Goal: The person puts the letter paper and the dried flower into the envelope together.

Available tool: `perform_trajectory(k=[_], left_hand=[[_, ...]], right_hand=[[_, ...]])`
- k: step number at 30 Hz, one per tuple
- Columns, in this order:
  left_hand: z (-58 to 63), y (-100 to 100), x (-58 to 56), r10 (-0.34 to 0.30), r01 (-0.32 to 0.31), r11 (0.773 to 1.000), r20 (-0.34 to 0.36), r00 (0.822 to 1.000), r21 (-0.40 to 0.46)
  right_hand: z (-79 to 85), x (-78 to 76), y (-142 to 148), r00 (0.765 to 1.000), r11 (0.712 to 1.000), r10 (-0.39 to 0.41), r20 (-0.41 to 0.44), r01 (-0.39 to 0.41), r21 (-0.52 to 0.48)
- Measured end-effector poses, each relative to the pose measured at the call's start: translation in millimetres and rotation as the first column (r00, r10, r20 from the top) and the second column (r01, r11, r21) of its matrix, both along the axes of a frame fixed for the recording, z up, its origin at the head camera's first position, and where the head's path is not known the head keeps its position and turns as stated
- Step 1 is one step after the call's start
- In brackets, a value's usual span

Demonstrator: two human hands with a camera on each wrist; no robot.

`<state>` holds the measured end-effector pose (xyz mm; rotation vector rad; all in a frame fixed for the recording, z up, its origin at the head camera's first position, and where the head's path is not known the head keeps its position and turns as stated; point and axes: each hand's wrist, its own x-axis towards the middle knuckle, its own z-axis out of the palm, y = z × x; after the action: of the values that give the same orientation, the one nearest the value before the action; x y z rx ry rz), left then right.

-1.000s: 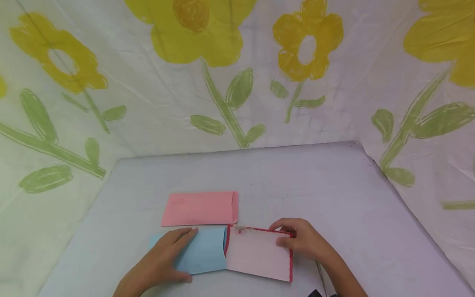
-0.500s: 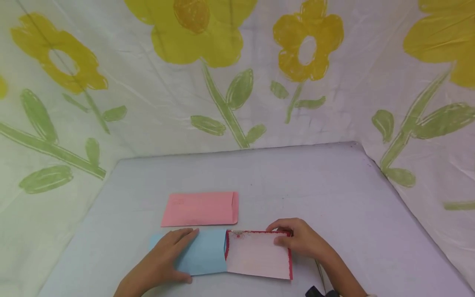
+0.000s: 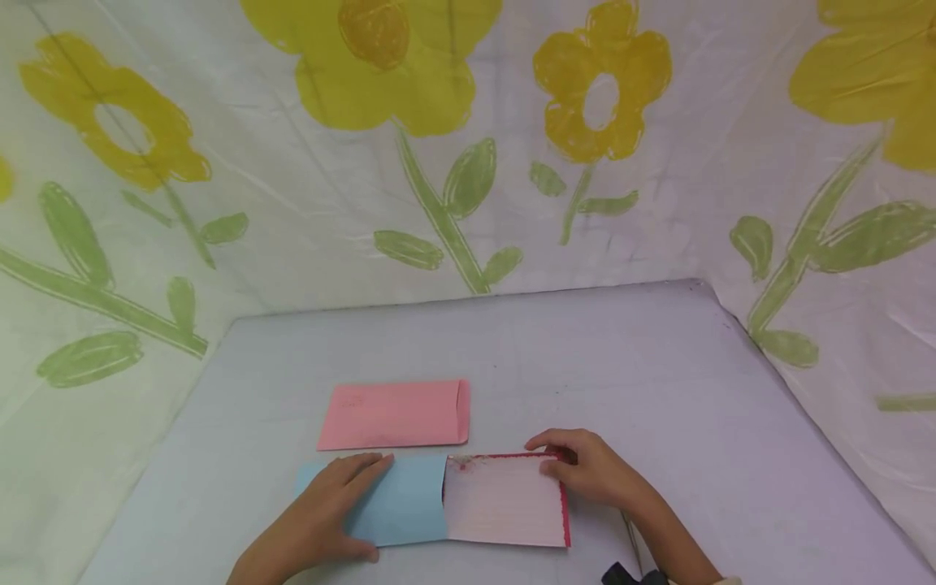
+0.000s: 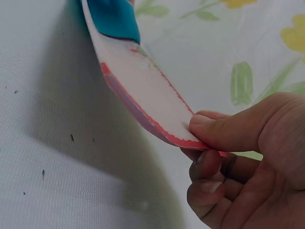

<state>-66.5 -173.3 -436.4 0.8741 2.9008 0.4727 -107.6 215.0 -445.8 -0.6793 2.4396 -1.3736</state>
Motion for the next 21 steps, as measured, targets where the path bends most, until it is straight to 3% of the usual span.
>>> perform_trajectory(k=[7,21], left_hand=[[-0.5,-0.4,0.2,0.0,0.0,1.0,0.007,1.0,-0.006],[-1.0,-1.6,-0.3,-0.02,0.02,1.0,-0.025,0.999,0.018]], right_hand=[[-1.7,0.7,-0.6,0.999,1.0,-0.022,-0.042,0.022,0.005],[-1.7,2.4,-0.5,0.994,0.988,0.019,0.105,-0.003,-0.152]])
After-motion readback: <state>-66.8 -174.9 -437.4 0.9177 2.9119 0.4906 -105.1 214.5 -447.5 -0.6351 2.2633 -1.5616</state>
